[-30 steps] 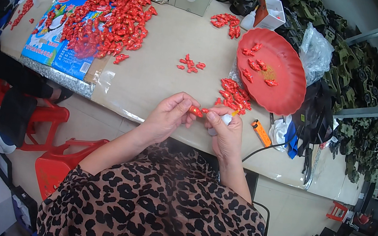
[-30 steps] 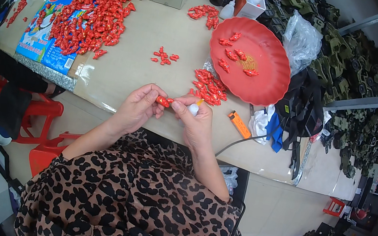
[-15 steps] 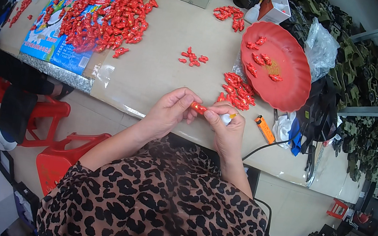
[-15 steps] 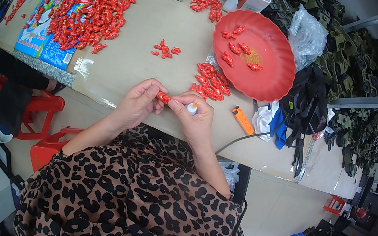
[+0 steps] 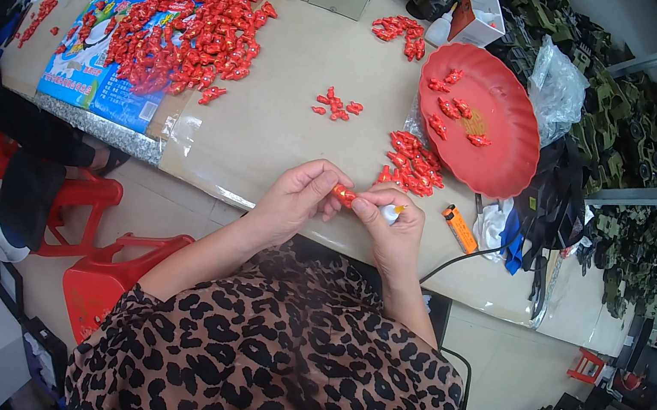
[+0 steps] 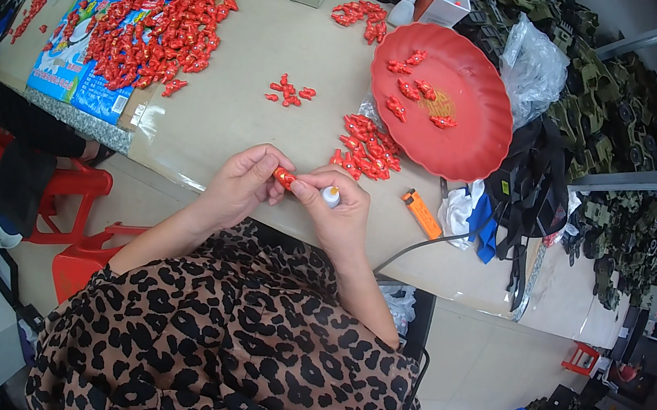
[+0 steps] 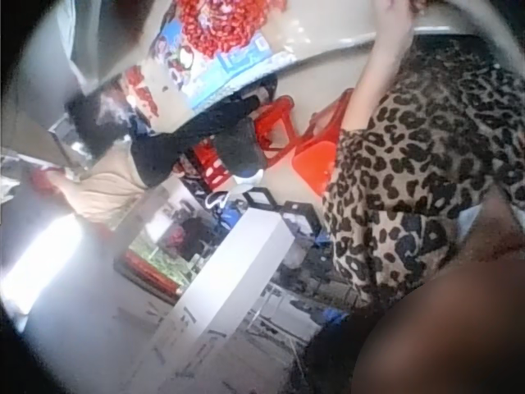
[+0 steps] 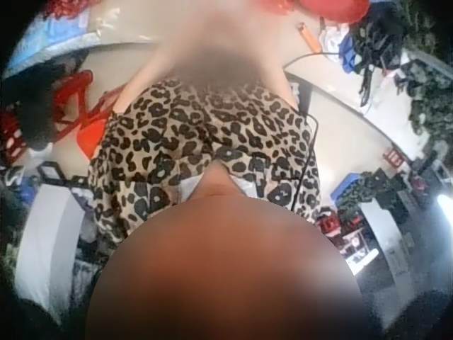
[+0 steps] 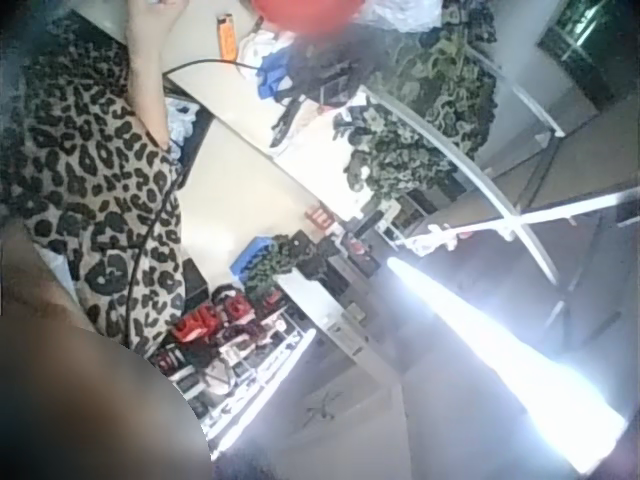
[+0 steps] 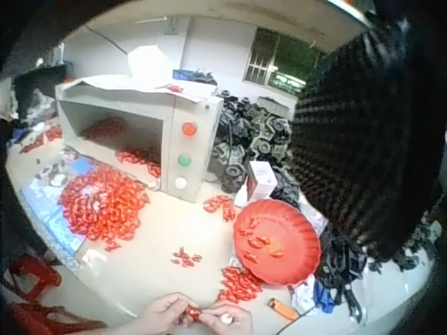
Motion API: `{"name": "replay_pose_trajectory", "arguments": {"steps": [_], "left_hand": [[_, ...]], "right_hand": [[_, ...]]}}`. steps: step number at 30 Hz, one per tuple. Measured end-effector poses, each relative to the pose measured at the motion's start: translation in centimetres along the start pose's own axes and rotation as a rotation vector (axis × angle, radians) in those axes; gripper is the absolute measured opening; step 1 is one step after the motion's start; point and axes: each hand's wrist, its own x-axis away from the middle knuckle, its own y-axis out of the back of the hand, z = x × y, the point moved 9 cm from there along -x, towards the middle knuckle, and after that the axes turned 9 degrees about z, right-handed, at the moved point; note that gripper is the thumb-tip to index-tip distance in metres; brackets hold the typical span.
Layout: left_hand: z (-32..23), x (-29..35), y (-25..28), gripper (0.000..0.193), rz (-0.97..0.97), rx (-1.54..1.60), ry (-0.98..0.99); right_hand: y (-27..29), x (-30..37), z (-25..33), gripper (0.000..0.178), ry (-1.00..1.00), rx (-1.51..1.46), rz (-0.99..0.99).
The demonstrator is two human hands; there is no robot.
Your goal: The person takes small red toy pieces and applies glue to them using a glue bottle, attaching parts together by hand.
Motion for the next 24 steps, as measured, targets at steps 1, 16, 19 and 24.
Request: {"name": "replay_pose_trajectory", "arguments": {"steps": [1,16,19,24], "left_hand": [[0.1,0.0,0.1,0.027,-0.011,-0.026,0.006],[-0.2,0.2,-0.5,0.030,0.055,-0.220,0.030],[-0.1,0.1,-0.6,0.030,0.068,-0.192,0.040],[0.1,0.1,-0.6,0.031,0.092,-0.187,0.069]], "right_hand": [[0.0,0.0,0.1,0.006,0.004,0.040,0.007],[0.2,0.1,0.1,0.006,-0.038,0.149,0.021],[0.1,0.0,0.4,0.007,-0.057,0.132,0.050],[0.2,0.1,-0.2,0.008,-0.086,0.119,0.004]]}}
